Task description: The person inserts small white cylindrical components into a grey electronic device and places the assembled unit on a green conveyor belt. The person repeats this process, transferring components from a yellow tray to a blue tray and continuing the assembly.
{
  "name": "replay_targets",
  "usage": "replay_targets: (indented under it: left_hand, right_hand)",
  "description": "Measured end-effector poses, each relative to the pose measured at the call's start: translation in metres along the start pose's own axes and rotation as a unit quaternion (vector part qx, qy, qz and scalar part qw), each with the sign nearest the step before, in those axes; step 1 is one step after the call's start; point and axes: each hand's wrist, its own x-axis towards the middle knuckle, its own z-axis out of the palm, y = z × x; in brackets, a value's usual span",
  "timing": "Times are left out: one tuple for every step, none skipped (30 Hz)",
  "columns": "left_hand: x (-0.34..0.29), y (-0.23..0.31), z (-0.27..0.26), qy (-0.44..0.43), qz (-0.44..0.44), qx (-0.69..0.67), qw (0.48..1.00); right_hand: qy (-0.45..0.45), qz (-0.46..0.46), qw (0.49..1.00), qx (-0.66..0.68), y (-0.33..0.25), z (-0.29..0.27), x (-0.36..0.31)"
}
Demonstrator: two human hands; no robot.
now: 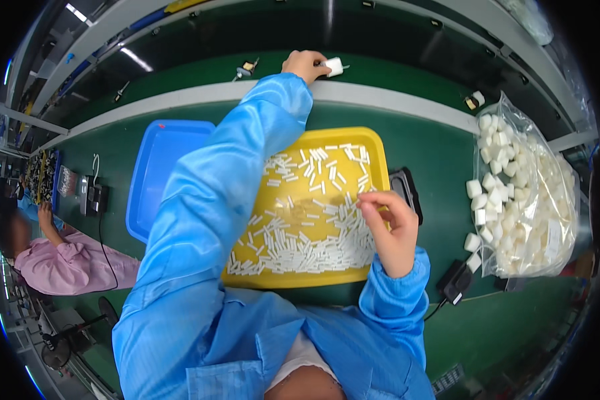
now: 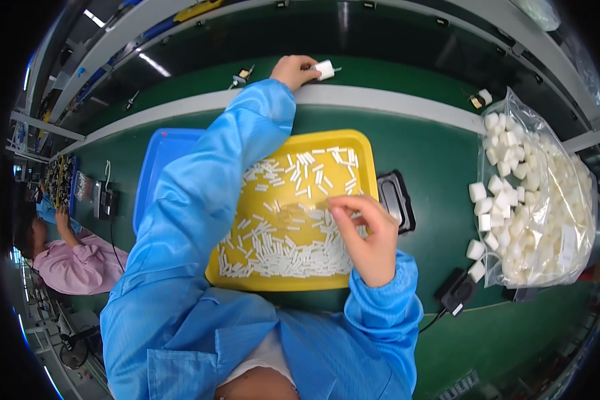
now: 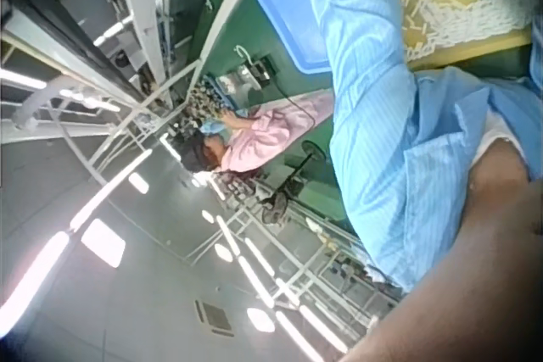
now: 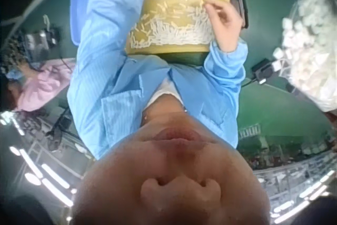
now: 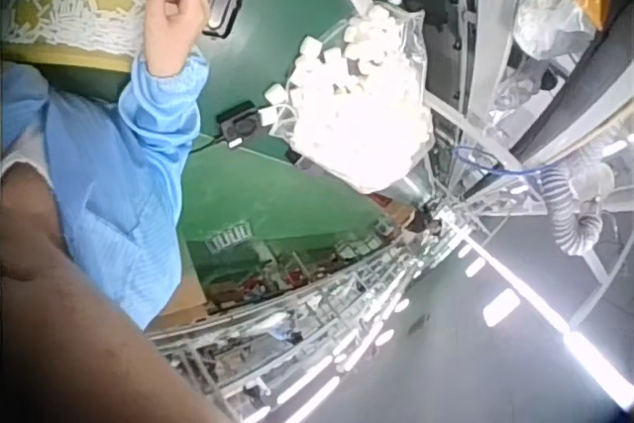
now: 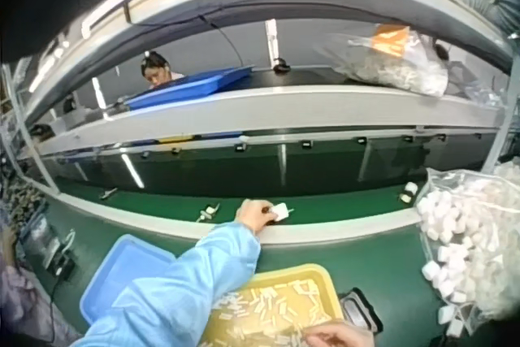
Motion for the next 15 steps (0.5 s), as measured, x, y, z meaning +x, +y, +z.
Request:
replay_targets:
  left_hand:
    - [0.006,0.002,0.002,-0.023,-0.041,0.065,0.997]
    - [0.013,0.001,0.001,-0.039,-0.095,0.1,0.99]
    - [0.018,-0.006,-0.008,-0.003,-0.086,0.145,0.986]
    - [0.021,-0.016,-0.008,0.063,-0.07,0.203,0.975]
    - [0.027,-0.04,-0.01,0.107,-0.054,0.286,0.951]
    - [0.026,-0.05,-0.016,0.126,-0.066,0.364,0.92]
    - [0.022,-0.065,-0.027,0.092,-0.129,0.372,0.915]
    - [0.015,-0.064,-0.042,0.019,-0.208,0.331,0.92]
    - [0.009,-0.082,-0.062,-0.012,-0.196,0.31,0.93]
    - [0.006,-0.097,-0.078,-0.044,-0.181,0.286,0.94]
    - [0.002,-0.088,-0.084,-0.02,-0.188,0.25,0.95]
    - [-0.005,-0.096,-0.092,0.061,-0.132,0.24,0.96]
    - [-0.014,-0.097,-0.1,0.138,-0.056,0.258,0.955]
    - [-0.024,-0.097,-0.111,0.184,0.014,0.236,0.954]
    - [-0.039,-0.079,-0.12,0.209,0.039,0.197,0.957]
  right_hand:
    - [0.006,0.0,1.0,-0.011,0.001,-0.002,-0.001]
    - [0.015,0.0,1.0,-0.014,0.001,-0.003,0.0]
    - [0.023,0.0,1.0,-0.016,0.0,-0.005,0.003]
    - [0.034,0.006,0.999,-0.019,0.0,-0.007,0.002]
    - [0.037,-0.005,0.999,-0.025,0.0,-0.008,0.002]
    - [0.044,-0.014,0.998,-0.034,0.0,-0.008,0.002]
    - [0.043,-0.022,0.998,-0.044,0.0,-0.007,0.002]
    - [0.038,-0.029,0.997,-0.058,0.001,-0.006,0.001]
    - [0.027,-0.04,0.996,-0.07,-0.001,-0.003,0.001]
    - [0.019,-0.052,0.995,-0.085,-0.003,-0.001,0.002]
    - [0.023,-0.055,0.993,-0.1,-0.001,-0.001,0.004]
    - [0.021,-0.062,0.992,-0.111,0.002,0.0,0.005]
    - [0.019,-0.063,0.99,-0.124,0.007,0.003,0.006]
    - [0.014,-0.059,0.989,-0.137,0.007,0.005,0.008]
    - [-0.011,-0.065,0.981,-0.18,0.011,0.004,0.009]
